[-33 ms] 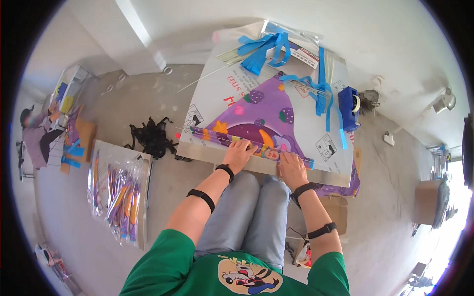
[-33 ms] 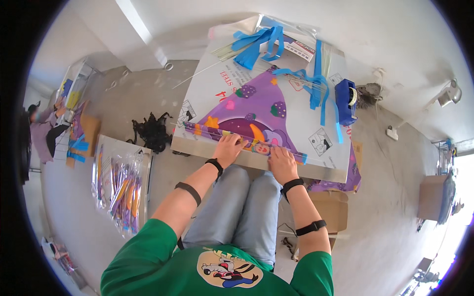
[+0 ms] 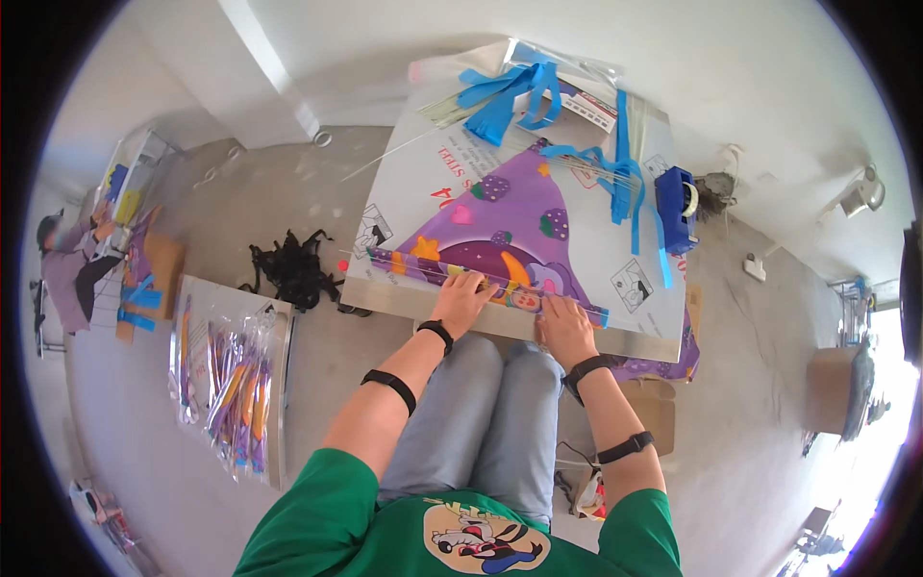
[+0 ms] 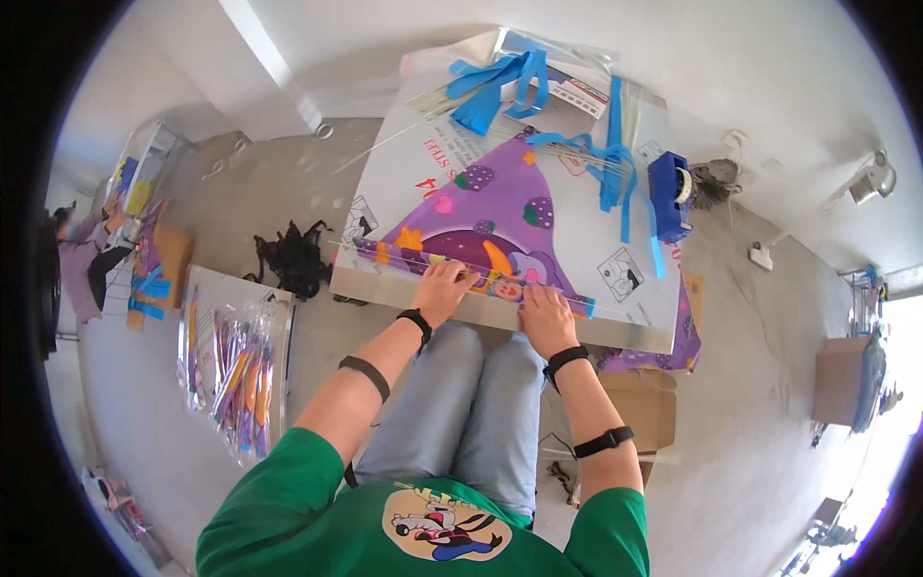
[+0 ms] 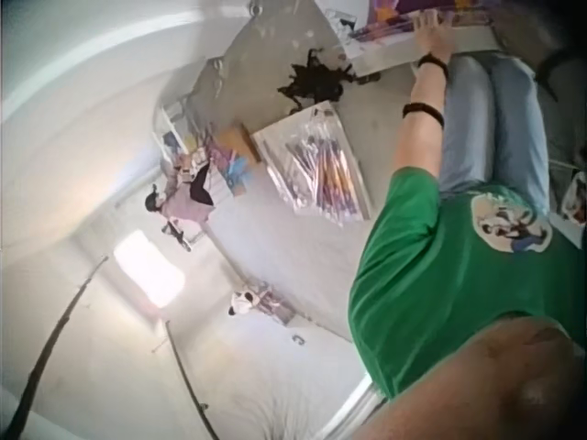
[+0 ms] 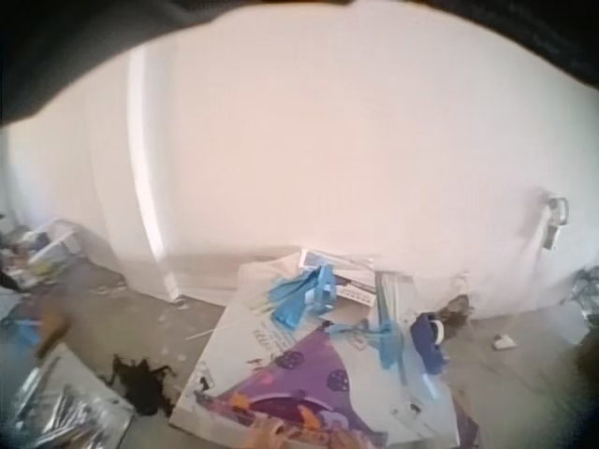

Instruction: Assembling a character-themed kite by folding and taping the plastic film.

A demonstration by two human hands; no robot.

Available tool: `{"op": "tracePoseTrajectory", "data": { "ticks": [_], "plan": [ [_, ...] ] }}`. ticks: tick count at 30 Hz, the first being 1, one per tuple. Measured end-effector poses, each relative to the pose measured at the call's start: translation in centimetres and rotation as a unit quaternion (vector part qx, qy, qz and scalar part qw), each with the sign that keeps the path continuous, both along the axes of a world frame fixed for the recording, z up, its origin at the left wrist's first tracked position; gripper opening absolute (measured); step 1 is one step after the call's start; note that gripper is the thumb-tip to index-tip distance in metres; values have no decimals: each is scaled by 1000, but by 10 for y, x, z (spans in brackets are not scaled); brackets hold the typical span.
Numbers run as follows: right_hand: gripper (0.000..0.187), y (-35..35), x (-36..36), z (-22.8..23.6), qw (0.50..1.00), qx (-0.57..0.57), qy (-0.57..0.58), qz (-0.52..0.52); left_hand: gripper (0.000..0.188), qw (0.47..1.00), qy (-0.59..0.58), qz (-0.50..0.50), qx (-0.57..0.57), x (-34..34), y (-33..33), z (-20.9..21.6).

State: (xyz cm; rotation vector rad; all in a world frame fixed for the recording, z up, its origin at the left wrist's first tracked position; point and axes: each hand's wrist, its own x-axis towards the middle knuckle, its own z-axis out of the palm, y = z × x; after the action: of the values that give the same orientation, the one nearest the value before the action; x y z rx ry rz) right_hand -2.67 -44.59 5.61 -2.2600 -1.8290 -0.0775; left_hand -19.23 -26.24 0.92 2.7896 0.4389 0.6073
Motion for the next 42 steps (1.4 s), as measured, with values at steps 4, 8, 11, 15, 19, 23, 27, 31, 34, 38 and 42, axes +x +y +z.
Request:
{"op": "tracePoseTrajectory", "data": {
  "ticks": [4,8,11,15,19,23,27,31,34,38,42],
  "plan": [
    [37,3,-3,0,1000,-9,18,-15,34,999,24,-1,-28,-1,3,0],
    [31,5,-7,-4,1000,6,11,-23,32,1000,-8,4,-14,-2,5,-3],
    [34,3,-9,-5,999,-6,27,-33,30,1000,-10,15,-11,-2,4,-2],
    [31,3,-13,-8,999,-7,22,-43,29,1000,11,1,-28,-6,8,3],
    [32,2,-12,-7,998,-14,7,-55,29,1000,-9,8,-19,-9,11,5],
    [32,-1,-8,-6,996,-27,24,-78,29,1000,-8,-9,-24,-12,16,2],
    [26,7,-12,-12,996,-5,35,-79,32,999,36,32,-7,-23,16,-7],
    [27,-4,21,-20,976,89,190,-59,33,999,32,14,-14,-25,15,-3],
    [21,-21,90,-17,926,157,256,-231,34,1000,24,5,-1,-24,16,0],
    [18,-49,222,2,893,191,140,-382,36,1000,16,-1,-2,-22,17,6],
    [22,-51,292,17,869,186,83,-450,37,1000,22,5,-2,-24,17,7]
  ]
}}
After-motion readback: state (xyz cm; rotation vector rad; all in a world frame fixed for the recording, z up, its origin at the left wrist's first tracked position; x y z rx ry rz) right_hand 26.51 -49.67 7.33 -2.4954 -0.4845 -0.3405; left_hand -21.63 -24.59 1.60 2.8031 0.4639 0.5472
